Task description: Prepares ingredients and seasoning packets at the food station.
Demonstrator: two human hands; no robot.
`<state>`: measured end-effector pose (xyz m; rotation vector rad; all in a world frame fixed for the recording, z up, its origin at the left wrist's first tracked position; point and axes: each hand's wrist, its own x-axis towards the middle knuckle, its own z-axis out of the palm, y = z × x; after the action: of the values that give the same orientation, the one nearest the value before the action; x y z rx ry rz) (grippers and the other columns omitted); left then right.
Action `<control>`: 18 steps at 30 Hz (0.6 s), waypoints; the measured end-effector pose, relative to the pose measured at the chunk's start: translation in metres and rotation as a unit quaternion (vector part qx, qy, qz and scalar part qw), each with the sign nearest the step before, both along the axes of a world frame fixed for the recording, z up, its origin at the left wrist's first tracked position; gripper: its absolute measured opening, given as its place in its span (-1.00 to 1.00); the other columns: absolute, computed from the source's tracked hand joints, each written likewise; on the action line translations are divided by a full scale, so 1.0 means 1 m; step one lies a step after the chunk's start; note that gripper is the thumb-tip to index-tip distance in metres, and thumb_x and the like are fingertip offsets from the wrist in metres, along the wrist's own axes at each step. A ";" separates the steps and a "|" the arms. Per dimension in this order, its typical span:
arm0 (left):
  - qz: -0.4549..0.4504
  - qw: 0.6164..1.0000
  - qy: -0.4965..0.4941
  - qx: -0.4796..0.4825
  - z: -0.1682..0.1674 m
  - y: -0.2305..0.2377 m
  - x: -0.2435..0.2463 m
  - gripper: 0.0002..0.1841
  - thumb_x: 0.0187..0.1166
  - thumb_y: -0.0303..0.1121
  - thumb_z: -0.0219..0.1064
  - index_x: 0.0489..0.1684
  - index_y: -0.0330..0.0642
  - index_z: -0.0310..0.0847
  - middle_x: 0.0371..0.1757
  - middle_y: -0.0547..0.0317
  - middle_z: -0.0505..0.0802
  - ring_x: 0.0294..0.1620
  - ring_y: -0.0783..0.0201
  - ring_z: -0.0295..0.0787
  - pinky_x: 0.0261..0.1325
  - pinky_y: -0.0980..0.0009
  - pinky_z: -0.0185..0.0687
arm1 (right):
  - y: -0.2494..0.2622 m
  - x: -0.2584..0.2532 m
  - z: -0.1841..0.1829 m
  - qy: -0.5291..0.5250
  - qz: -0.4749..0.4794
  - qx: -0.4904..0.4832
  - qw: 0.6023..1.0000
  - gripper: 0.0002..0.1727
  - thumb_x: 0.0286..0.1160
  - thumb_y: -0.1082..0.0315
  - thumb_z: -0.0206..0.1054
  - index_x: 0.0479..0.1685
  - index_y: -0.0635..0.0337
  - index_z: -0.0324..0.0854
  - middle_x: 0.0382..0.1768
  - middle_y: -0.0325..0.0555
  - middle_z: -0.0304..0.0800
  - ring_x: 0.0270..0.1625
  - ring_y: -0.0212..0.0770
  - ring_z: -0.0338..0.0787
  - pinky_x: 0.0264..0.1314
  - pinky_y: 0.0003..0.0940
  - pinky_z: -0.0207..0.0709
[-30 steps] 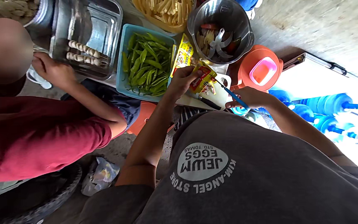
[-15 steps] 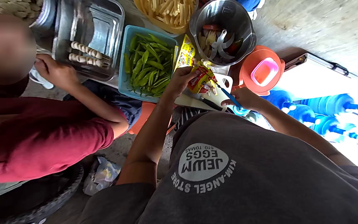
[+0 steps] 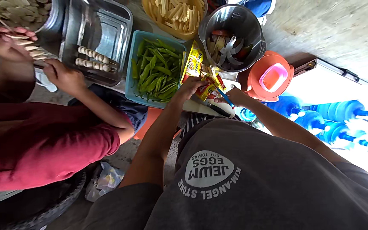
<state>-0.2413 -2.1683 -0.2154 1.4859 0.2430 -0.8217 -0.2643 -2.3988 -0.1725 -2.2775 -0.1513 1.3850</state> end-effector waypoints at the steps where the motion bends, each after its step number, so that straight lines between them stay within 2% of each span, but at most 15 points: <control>1: 0.002 1.000 0.003 0.005 -0.004 -0.001 0.001 -0.78 0.76 -0.41 0.21 0.02 -0.42 0.67 -0.19 0.14 0.80 -0.22 0.44 0.73 0.06 0.40 0.69 | 0.002 0.005 -0.005 0.002 0.000 -0.004 1.000 -0.33 0.72 -0.15 0.23 -0.18 0.48 0.67 -0.30 0.21 0.73 -0.26 0.08 0.73 0.01 0.10 0.55; 4: 0.024 0.999 -0.007 0.025 -0.017 0.002 0.007 -0.77 0.77 -0.37 0.21 -0.01 -0.41 0.69 -0.21 0.13 0.81 -0.22 0.44 0.72 0.06 0.37 0.68 | 0.005 0.017 -0.017 -0.022 0.004 0.008 1.000 -0.32 0.71 -0.14 0.24 -0.23 0.50 0.69 -0.27 0.26 0.74 -0.21 0.13 0.75 0.03 0.17 0.55; 6: 0.031 0.999 -0.010 0.032 -0.020 0.003 0.012 -0.76 0.77 -0.37 0.21 -0.02 -0.41 0.69 -0.19 0.10 0.81 -0.21 0.43 0.72 0.08 0.36 0.68 | 0.007 0.024 -0.023 -0.029 0.020 0.000 0.999 -0.36 0.76 -0.08 0.21 -0.18 0.51 0.68 -0.22 0.29 0.74 -0.14 0.18 0.76 0.08 0.18 0.54; 8: 0.035 0.999 -0.005 0.036 -0.019 0.005 0.015 -0.76 0.76 -0.38 0.22 0.01 -0.42 0.68 -0.17 0.08 0.80 -0.20 0.43 0.70 0.09 0.36 0.66 | 0.012 0.031 -0.021 -0.008 0.017 -0.008 1.000 -0.37 0.76 -0.08 0.20 -0.13 0.50 0.67 -0.20 0.27 0.73 -0.15 0.13 0.75 0.08 0.15 0.56; 11: 0.035 0.999 0.001 0.040 -0.021 0.007 0.017 -0.77 0.76 -0.39 0.22 0.00 -0.44 0.68 -0.19 0.08 0.80 -0.22 0.43 0.70 0.08 0.36 0.67 | 0.019 0.039 -0.017 0.011 0.003 -0.017 1.000 -0.30 0.67 -0.20 0.25 -0.23 0.45 0.69 -0.30 0.16 0.73 -0.29 0.01 0.70 -0.05 0.05 0.55; 15: 0.042 0.998 0.002 0.042 -0.021 0.008 0.018 -0.79 0.75 -0.39 0.22 -0.06 -0.42 0.67 -0.24 0.13 0.78 -0.26 0.44 0.69 0.04 0.39 0.66 | 0.018 0.045 -0.016 -0.013 0.034 -0.002 0.999 -0.33 0.69 -0.13 0.27 -0.24 0.51 0.68 -0.29 0.21 0.70 -0.24 0.06 0.69 0.02 0.08 0.53; 18: 0.038 0.998 -0.005 0.049 -0.019 0.009 0.016 -0.78 0.76 -0.39 0.21 -0.04 -0.43 0.66 -0.22 0.12 0.78 -0.24 0.44 0.68 0.05 0.39 0.65 | 0.017 0.046 -0.018 -0.016 0.047 0.011 0.999 -0.35 0.71 -0.11 0.26 -0.27 0.48 0.69 -0.36 0.16 0.72 -0.30 0.02 0.69 -0.01 0.04 0.54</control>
<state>-0.2256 -2.1589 -0.2343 1.5625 0.3345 -0.7488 -0.2186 -2.3814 -0.1901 -2.3015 -0.2847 1.3867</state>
